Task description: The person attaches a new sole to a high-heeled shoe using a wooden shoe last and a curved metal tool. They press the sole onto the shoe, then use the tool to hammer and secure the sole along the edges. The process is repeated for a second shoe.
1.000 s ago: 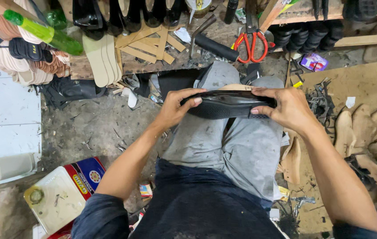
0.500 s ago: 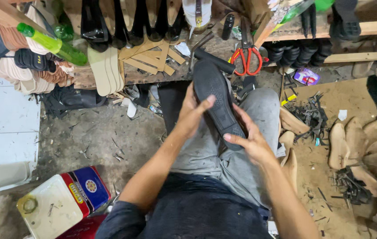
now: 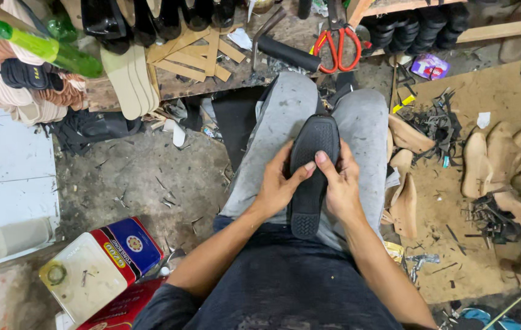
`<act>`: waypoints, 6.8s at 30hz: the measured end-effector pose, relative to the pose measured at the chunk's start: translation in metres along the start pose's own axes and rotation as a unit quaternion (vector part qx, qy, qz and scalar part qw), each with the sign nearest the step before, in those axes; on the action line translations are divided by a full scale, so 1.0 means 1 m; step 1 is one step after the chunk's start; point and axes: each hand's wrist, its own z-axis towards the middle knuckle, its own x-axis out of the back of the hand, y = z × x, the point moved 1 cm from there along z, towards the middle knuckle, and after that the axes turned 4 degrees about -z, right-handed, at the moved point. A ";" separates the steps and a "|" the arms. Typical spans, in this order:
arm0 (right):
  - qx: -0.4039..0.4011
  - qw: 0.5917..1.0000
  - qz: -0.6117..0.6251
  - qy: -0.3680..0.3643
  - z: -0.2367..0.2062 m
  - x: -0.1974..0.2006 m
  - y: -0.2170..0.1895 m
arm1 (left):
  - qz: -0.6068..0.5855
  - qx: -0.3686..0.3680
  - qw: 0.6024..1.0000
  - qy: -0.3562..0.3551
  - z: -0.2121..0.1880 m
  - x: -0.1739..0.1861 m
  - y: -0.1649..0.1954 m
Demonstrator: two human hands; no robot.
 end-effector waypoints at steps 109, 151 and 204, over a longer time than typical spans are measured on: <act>-0.139 0.972 -0.136 0.132 -0.044 0.119 -0.053 | -0.222 0.223 0.925 -0.214 0.110 -0.010 -0.020; -0.208 0.884 -0.340 -0.245 0.133 0.025 -0.086 | -0.120 0.247 0.960 -0.059 0.181 0.024 -0.107; 0.132 0.965 0.199 -0.111 0.008 0.056 -0.129 | 0.021 -0.234 0.936 -0.260 0.112 -0.028 0.116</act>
